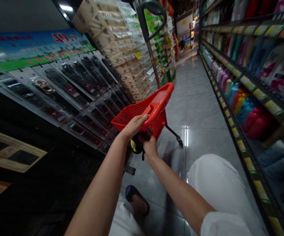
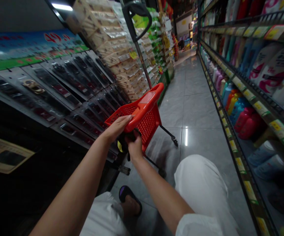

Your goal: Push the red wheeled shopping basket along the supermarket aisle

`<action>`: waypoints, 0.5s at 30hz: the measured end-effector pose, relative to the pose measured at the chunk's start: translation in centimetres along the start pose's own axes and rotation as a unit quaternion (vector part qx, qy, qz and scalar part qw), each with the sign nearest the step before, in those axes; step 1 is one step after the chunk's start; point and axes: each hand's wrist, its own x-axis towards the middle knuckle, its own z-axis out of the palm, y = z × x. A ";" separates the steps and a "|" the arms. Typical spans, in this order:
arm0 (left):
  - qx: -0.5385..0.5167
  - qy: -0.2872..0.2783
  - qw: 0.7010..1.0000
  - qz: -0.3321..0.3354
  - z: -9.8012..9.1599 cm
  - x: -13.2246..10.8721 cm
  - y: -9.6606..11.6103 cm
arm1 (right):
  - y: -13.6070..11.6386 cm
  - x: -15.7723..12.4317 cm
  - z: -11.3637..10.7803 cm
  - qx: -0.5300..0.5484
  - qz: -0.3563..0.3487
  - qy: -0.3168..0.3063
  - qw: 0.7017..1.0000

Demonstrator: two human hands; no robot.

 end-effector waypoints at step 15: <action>0.026 0.042 0.998 0.035 0.2 0.3 -1.2 | -9.2 2.7 -3.5 0.197 0.250 -0.035 0.947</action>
